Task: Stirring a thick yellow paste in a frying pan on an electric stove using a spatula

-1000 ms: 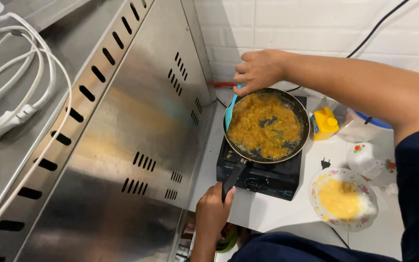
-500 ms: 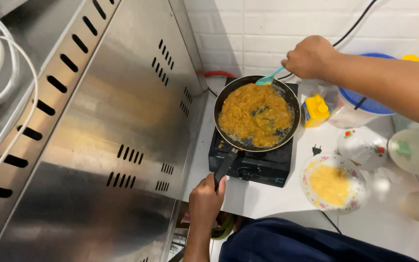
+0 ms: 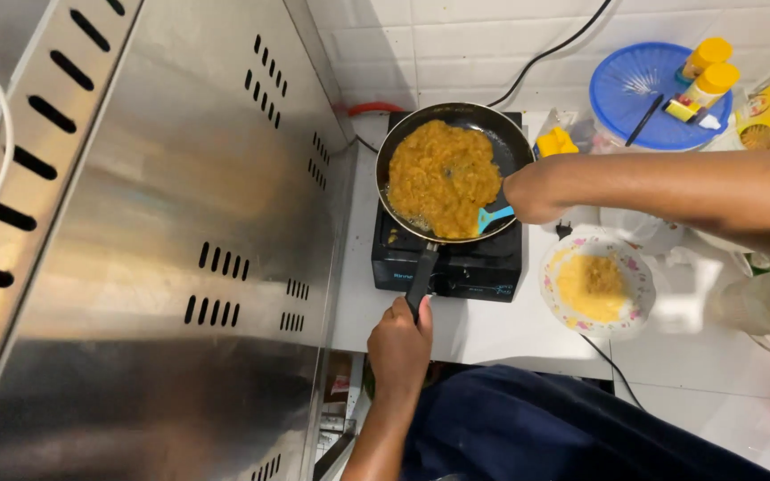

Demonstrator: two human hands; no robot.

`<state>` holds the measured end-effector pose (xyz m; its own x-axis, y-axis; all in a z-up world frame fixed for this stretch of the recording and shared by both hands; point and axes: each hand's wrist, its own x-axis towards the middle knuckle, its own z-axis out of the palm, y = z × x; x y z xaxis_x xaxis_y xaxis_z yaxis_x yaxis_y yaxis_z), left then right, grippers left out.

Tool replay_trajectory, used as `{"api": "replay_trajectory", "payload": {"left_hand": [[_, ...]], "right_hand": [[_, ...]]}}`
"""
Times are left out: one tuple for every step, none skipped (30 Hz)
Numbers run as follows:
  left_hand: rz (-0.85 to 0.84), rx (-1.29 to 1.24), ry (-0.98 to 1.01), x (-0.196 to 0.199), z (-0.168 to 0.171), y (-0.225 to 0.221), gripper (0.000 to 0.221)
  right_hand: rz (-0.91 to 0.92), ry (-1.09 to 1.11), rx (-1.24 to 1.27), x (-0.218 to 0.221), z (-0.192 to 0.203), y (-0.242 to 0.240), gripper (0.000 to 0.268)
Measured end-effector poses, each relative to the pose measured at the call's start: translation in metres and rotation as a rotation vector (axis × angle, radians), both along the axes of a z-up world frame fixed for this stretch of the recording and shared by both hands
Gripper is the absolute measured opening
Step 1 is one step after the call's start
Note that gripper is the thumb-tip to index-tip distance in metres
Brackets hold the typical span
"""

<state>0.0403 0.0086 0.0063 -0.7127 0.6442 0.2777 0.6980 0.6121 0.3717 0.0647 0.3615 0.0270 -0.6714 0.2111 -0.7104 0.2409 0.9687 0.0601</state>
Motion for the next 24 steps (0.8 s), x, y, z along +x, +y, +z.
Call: {"api": "replay_trajectory", "payload": {"left_hand": [[0.004, -0.003, 0.000, 0.001, -0.005, -0.001, 0.041], [0.013, -0.017, 0.029, 0.003, -0.010, -0.001, 0.042], [0.022, -0.030, 0.059, 0.004, -0.015, -0.001, 0.044], [0.024, -0.031, 0.059, 0.004, -0.013, 0.000, 0.044], [0.019, -0.038, 0.073, 0.006, -0.012, 0.001, 0.043], [0.013, -0.045, 0.088, 0.007, -0.011, 0.002, 0.042], [0.018, -0.045, 0.088, 0.009, -0.012, 0.002, 0.042], [0.018, -0.051, 0.108, 0.011, -0.013, 0.002, 0.042], [0.016, -0.057, 0.130, 0.012, -0.013, 0.004, 0.042], [0.018, -0.055, 0.130, 0.012, -0.012, 0.004, 0.042], [0.007, -0.066, 0.131, 0.013, -0.011, 0.004, 0.042], [-0.003, -0.078, 0.132, 0.014, -0.010, 0.004, 0.041], [-0.002, -0.078, 0.132, 0.014, -0.008, 0.003, 0.041], [-0.013, -0.076, 0.116, 0.014, -0.006, 0.003, 0.041], [-0.024, -0.075, 0.102, 0.014, -0.004, 0.002, 0.041], [-0.023, -0.075, 0.102, 0.014, -0.004, 0.002, 0.041], [-0.022, -0.073, 0.097, 0.014, -0.005, 0.001, 0.042], [-0.021, -0.071, 0.092, 0.014, -0.005, 0.001, 0.043], [-0.022, -0.068, 0.097, 0.013, -0.005, 0.001, 0.043], [-0.028, -0.063, 0.094, 0.013, -0.005, 0.000, 0.044], [-0.032, -0.059, 0.091, 0.012, -0.005, 0.000, 0.045], [-0.030, -0.057, 0.095, 0.012, -0.001, -0.002, 0.045], [-0.058, -0.055, -0.010, 0.011, 0.003, -0.004, 0.044], [-0.087, -0.054, -0.114, 0.011, 0.007, -0.005, 0.044]], "right_hand": [[0.004, 0.000, -0.003, -0.003, 0.023, -0.019, 0.033], [-0.095, -0.037, -0.022, -0.006, 0.047, -0.037, 0.035], [-0.195, -0.072, -0.039, -0.009, 0.071, -0.055, 0.037], [-0.192, -0.072, -0.040, -0.019, 0.063, -0.057, 0.037], [-0.280, -0.033, -0.076, -0.028, 0.055, -0.059, 0.040], [-0.368, 0.006, -0.112, -0.038, 0.047, -0.062, 0.045], [-0.363, 0.006, -0.111, -0.048, 0.036, -0.061, 0.045], [-0.428, 0.013, -0.131, -0.057, 0.024, -0.060, 0.042], [-0.496, 0.022, -0.151, -0.067, 0.013, -0.058, 0.041], [-0.494, 0.023, -0.149, -0.071, 0.022, -0.063, 0.041], [-0.603, 0.081, -0.293, -0.072, 0.029, -0.068, 0.029], [-0.712, 0.139, -0.438, -0.074, 0.036, -0.073, 0.020], [-0.711, 0.138, -0.438, -0.077, 0.050, -0.079, 0.020], [-0.810, 0.117, -0.552, -0.079, 0.063, -0.084, 0.032], [-0.909, 0.096, -0.668, -0.082, 0.076, -0.089, 0.047], [-0.909, 0.096, -0.668, -0.080, 0.075, -0.089, 0.047], [-1.042, 0.141, -0.773, -0.078, 0.075, -0.089, 0.034], [-1.176, 0.186, -0.878, -0.076, 0.075, -0.088, 0.021], [-1.174, 0.192, -0.878, -0.068, 0.070, -0.089, 0.021], [-1.240, 0.275, -0.933, -0.059, 0.065, -0.088, 0.022], [-1.304, 0.358, -0.989, -0.050, 0.060, -0.088, 0.024], [-1.300, 0.361, -0.991, -0.040, 0.047, -0.081, 0.024], [-1.360, 0.380, -1.102, -0.030, 0.034, -0.073, 0.024], [-1.419, 0.398, -1.215, -0.020, 0.021, -0.065, 0.025]]}}
